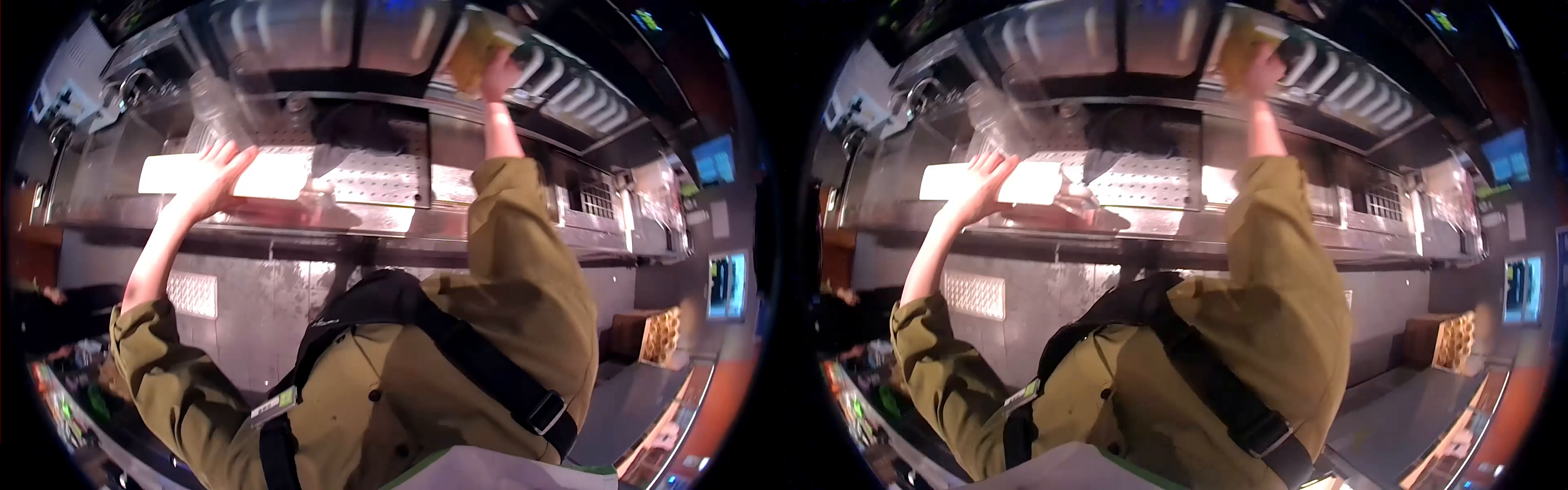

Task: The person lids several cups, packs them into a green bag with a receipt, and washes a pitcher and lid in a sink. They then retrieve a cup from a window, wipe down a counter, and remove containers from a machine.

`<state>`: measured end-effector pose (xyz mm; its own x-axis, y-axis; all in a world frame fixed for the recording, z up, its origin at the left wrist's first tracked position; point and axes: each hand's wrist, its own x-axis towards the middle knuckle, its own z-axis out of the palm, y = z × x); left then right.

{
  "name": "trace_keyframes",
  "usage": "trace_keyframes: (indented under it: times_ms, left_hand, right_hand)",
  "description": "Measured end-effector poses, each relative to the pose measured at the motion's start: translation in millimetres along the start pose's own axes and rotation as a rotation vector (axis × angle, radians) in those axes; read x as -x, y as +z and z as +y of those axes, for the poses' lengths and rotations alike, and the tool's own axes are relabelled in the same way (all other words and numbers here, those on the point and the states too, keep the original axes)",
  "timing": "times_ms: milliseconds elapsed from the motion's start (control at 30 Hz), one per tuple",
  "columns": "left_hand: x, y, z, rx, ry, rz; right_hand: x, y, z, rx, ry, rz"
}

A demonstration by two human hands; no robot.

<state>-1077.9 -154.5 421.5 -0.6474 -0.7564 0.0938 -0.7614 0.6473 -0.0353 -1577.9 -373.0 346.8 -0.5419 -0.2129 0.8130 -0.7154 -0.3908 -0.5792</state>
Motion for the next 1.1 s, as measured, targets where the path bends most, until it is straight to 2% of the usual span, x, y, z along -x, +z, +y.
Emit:
trace_keyframes:
  times_ms: [33,67,100,167,233,267,367,500,533,633,667,733,767,833,900,1000,1033,1100]
  left_hand:
    - [0,-4,3,-0.009,0.017,0.006]
    - [0,-6,6,-0.014,0.013,-0.019]
    - [0,-7,7,-0.022,0.006,-0.052]
    - [0,-7,10,-0.008,0.041,-0.064]
    - [1,-7,12,0.003,0.083,-0.070]
    - [0,-6,14,0.009,0.105,-0.065]
    - [4,-5,19,0.008,0.146,-0.072]
    - [9,-4,19,0.014,0.177,-0.056]
    - [12,-4,20,0.013,0.188,-0.052]
    - [14,-2,16,0.004,0.244,-0.028]
    - [14,-1,15,-0.007,0.260,-0.016]
    - [12,0,15,-0.029,0.284,-0.023]
    - [12,1,14,-0.038,0.279,-0.050]
    - [11,1,16,-0.040,0.283,-0.063]
    - [8,0,20,-0.031,0.236,-0.137]
    - [10,7,16,-0.062,0.324,-0.071]
    - [10,5,18,-0.032,0.292,-0.138]
    - [18,10,15,-0.132,0.343,-0.039]
  right_hand:
    - [11,-14,12,0.046,0.173,-0.116]
    - [20,-30,-17,-0.174,0.430,-0.057]
    - [26,-47,-52,-0.291,0.528,-0.024]
    - [41,-72,-67,-0.498,0.650,-0.007]
    - [49,-96,-85,-0.396,0.593,-0.038]
    - [53,-109,-89,-0.498,0.639,-0.037]
    - [58,-142,-125,-0.482,0.707,0.003]
    - [75,-186,-134,-0.520,0.743,-0.014]
    - [85,-201,-116,-0.534,0.701,-0.023]
    - [97,-241,-172,-0.339,0.596,-0.091]
    - [99,-255,-170,-0.010,0.158,-0.207]
    - [107,-281,-179,0.194,-0.050,-0.299]
    - [116,-284,-191,0.036,0.164,-0.279]
    - [126,-291,-197,0.103,0.139,-0.347]
    - [135,-290,-224,-0.131,0.435,-0.341]
    - [165,-274,-230,-0.321,0.453,-0.371]
    - [175,-267,-230,-0.384,0.454,-0.383]
    - [194,-250,-222,-0.566,0.538,-0.503]
